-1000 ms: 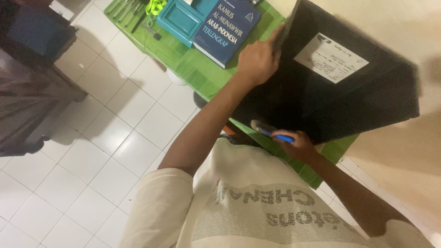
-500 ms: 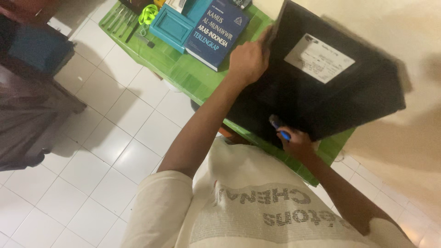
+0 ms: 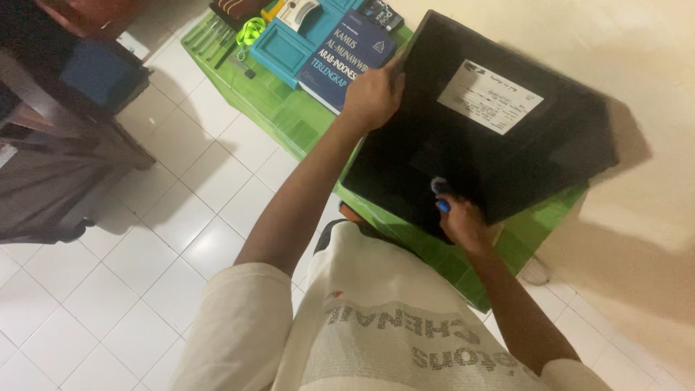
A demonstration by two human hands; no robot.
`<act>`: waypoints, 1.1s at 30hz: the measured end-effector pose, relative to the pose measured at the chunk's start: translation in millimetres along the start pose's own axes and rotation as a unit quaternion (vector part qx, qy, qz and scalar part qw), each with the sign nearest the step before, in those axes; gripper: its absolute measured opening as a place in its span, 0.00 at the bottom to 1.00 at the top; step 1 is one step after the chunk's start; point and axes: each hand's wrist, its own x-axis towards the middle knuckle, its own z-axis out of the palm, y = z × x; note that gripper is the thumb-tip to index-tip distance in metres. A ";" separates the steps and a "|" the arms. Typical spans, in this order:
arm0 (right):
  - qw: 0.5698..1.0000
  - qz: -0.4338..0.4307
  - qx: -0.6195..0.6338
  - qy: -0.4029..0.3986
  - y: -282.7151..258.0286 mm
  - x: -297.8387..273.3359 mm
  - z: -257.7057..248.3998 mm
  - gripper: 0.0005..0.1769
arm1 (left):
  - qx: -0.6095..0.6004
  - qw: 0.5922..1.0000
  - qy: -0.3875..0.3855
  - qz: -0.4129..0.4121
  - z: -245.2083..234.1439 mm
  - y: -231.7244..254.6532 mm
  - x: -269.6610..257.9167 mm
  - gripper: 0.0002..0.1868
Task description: The person uses a blue-handled brush to wipe the interior and exterior surfaces of a black rectangular box. They rotate the box to access different sides and continue brushing until the end of the clip.
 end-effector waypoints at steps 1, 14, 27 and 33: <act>0.999 -0.028 -0.019 -0.002 2.9 -2.1 4.8 0.13 | 0.007 1.000 0.008 0.005 0.5 0.3 1.4 0.27; 0.976 0.044 0.210 -0.036 7.5 4.1 -40.0 0.13 | 0.014 0.999 -0.024 -0.024 -4.4 5.5 -1.1 0.24; 0.982 0.004 0.174 -0.079 42.7 19.8 11.3 0.13 | -0.019 0.999 0.024 0.013 -6.3 -4.0 -11.5 0.24; 0.984 0.026 0.155 0.084 17.5 36.8 -21.2 0.14 | -0.018 0.999 0.027 0.013 -1.6 -3.9 -13.4 0.24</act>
